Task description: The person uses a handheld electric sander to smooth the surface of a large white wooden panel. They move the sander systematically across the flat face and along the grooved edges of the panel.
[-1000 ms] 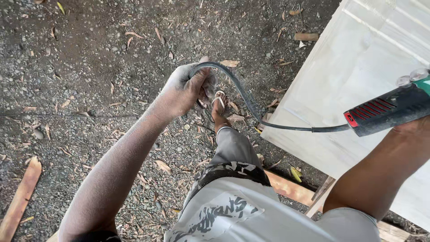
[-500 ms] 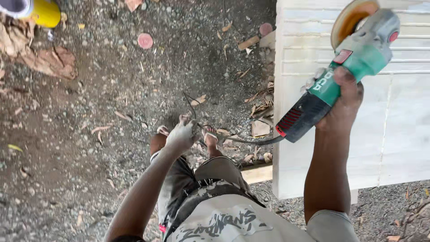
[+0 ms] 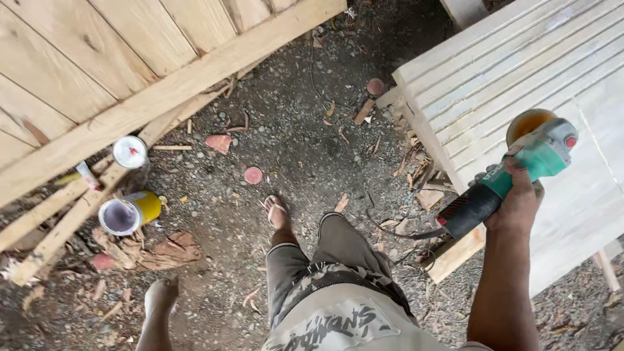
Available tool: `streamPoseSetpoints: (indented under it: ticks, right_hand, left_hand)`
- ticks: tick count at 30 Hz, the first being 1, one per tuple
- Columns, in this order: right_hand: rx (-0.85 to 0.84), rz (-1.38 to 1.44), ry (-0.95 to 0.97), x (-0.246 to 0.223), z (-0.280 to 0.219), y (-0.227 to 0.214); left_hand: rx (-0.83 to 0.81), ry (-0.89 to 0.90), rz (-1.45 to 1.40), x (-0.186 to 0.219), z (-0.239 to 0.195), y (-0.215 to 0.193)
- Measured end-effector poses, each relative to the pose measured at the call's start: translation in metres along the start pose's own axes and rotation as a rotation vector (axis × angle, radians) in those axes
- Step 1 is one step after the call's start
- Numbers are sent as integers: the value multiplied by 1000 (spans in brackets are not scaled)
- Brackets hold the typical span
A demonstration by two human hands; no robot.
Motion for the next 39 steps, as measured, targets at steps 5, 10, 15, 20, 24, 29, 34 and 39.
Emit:
streamPoseSetpoints:
  ticks: [5, 10, 15, 20, 24, 29, 34, 39]
  right_hand:
    - [130, 53, -57, -14, -9, 13]
    - [345, 80, -119, 0, 9, 12]
    - [620, 158, -94, 29, 37, 19]
    - [817, 227, 99, 56, 73, 45]
    - [877, 169, 215, 64, 76, 84]
    - [1120, 323, 311, 104, 75, 127]
    - [1509, 485, 322, 134, 70, 206]
    - [1761, 484, 324, 136, 84, 273]
  left_hand:
    - [218, 253, -57, 98, 85, -142]
    - [265, 776, -40, 349, 171, -252]
    - [186, 980, 183, 599, 224, -318]
    - [26, 1088, 224, 798, 223, -357]
    - [-3, 1434, 457, 917, 177, -372]
    - [-136, 1311, 664, 1066, 154, -373]
    - [-265, 1507, 866, 1215, 59, -352]
    - [-790, 1663, 1095, 1213, -78, -252]
Point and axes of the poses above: each hand's wrist, its own z-axis towards the middle knuckle, its own y-axis out of the palm, x = y × z, the point moved 10 cm from there along z, towards the middle knuckle, and after that the axes turned 4 degrees about x, right-handed, at the moved point
